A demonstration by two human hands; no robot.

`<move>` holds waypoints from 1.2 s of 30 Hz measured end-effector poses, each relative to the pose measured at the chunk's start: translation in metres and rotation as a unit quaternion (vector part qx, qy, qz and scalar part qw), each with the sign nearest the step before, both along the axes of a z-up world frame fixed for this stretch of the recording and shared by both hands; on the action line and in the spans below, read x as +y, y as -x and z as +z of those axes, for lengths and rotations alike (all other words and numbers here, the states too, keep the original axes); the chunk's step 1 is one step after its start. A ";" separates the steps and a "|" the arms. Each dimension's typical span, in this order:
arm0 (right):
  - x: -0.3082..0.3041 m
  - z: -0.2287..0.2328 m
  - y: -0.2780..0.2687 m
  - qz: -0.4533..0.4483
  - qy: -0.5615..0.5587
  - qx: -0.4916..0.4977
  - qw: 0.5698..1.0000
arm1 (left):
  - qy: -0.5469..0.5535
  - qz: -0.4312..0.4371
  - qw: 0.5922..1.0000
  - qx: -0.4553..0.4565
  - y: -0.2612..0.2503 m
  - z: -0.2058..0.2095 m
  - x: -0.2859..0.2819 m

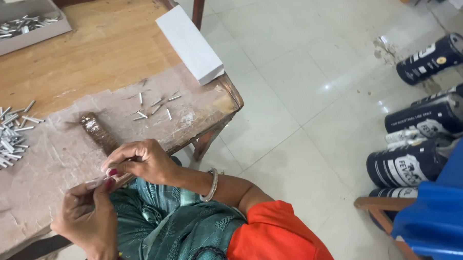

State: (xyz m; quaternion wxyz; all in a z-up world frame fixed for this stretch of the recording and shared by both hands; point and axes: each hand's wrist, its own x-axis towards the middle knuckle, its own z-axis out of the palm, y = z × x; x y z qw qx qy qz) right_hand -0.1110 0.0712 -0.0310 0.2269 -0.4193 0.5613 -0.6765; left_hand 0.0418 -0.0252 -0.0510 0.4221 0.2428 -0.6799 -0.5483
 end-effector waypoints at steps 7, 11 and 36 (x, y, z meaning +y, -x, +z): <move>-0.009 0.005 -0.008 -0.121 -0.003 0.174 0.977 | -0.051 -0.043 0.997 0.042 0.007 -0.005 -0.009; -0.018 -0.017 0.003 -0.061 -0.031 0.138 0.988 | -0.044 -0.015 0.999 0.004 0.002 -0.004 -0.010; -0.016 0.092 0.033 0.121 -0.002 0.189 0.974 | -0.220 -0.132 0.950 0.176 0.037 -0.002 -0.026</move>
